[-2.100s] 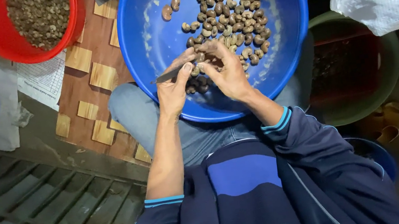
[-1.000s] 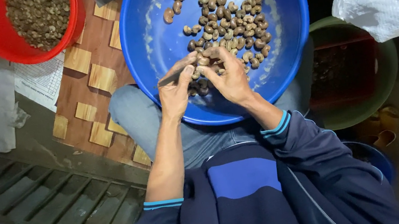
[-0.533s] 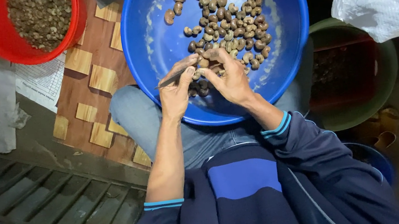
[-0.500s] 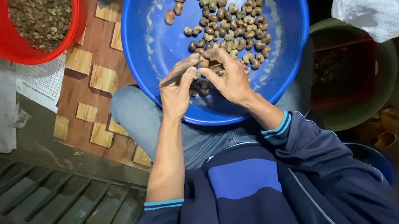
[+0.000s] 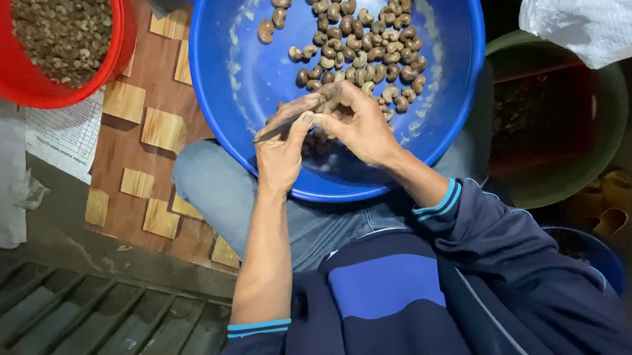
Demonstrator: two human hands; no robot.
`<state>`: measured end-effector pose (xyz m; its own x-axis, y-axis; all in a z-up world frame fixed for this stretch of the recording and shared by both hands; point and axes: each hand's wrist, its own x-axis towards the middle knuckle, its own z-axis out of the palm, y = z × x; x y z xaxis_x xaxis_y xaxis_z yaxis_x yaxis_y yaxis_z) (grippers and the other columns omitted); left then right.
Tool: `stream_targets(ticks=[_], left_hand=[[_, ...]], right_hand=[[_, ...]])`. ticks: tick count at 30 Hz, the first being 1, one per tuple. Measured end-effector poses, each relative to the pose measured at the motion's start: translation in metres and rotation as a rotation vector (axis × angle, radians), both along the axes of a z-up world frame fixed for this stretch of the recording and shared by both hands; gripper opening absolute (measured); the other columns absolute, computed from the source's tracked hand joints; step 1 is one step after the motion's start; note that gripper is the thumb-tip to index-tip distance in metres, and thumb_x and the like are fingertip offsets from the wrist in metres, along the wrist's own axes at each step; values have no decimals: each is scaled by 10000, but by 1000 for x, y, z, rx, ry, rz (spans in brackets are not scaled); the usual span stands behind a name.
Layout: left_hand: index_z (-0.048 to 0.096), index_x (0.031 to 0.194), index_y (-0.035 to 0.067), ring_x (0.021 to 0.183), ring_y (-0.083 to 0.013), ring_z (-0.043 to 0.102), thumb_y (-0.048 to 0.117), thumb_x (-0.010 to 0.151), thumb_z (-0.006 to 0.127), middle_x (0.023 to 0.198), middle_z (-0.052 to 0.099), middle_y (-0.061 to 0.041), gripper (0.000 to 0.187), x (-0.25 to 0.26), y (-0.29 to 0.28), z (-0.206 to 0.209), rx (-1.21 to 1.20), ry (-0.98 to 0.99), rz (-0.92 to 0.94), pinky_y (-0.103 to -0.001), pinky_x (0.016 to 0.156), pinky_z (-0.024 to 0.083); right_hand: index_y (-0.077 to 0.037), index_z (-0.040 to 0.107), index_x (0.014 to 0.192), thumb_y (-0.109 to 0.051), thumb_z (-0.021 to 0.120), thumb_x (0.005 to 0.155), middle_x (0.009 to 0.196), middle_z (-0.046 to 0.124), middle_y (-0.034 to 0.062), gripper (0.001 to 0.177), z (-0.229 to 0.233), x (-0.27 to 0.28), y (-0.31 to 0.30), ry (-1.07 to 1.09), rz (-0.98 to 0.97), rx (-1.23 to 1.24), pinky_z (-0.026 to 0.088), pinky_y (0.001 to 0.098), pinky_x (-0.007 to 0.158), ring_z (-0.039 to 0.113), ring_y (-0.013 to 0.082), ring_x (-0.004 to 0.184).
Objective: Manually shelling nuts using a small metal tool and collecting them in a large blue bowl.
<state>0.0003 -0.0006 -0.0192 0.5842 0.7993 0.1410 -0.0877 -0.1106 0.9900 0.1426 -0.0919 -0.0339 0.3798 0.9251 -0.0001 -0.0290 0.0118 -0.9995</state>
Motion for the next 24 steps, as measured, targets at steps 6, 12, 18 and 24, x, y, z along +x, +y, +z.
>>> stream_targets(ticks=[6, 12, 18, 24], left_hand=[[765, 1146, 14, 1223, -342, 664, 115, 1032, 701, 1207, 744, -213, 166, -1, 1, -1, -15, -26, -24, -504, 1025, 536], [744, 1176, 0, 1251, -343, 647, 104, 1061, 657, 1247, 724, -225, 178, 2, -2, 6, -51, -89, -8, -495, 1028, 538], [738, 1176, -13, 1227, -353, 662, 86, 1042, 676, 1238, 722, -243, 177, 1, -1, 4, 8, -65, 9, -497, 1031, 541], [739, 1162, -15, 1205, -384, 678, 83, 1041, 678, 1234, 722, -261, 167, 5, -2, 15, 25, -81, 2, -518, 1011, 552]], right_hand=[[65, 527, 1257, -17, 675, 1012, 1021, 669, 250, 298, -13, 2, 4, 207, 1, -27, 697, 369, 697, 750, 248, 829], [36, 535, 1285, -17, 656, 1021, 1083, 652, 277, 295, -10, 5, 1, 107, -5, 32, 669, 429, 741, 741, 308, 950], [31, 523, 1290, -21, 662, 1029, 1099, 659, 280, 301, 0, 3, 1, 34, -19, 29, 658, 450, 781, 727, 341, 1004], [23, 543, 1271, -12, 696, 998, 1075, 675, 289, 315, 8, 1, 0, 10, -64, 24, 654, 408, 749, 704, 291, 957]])
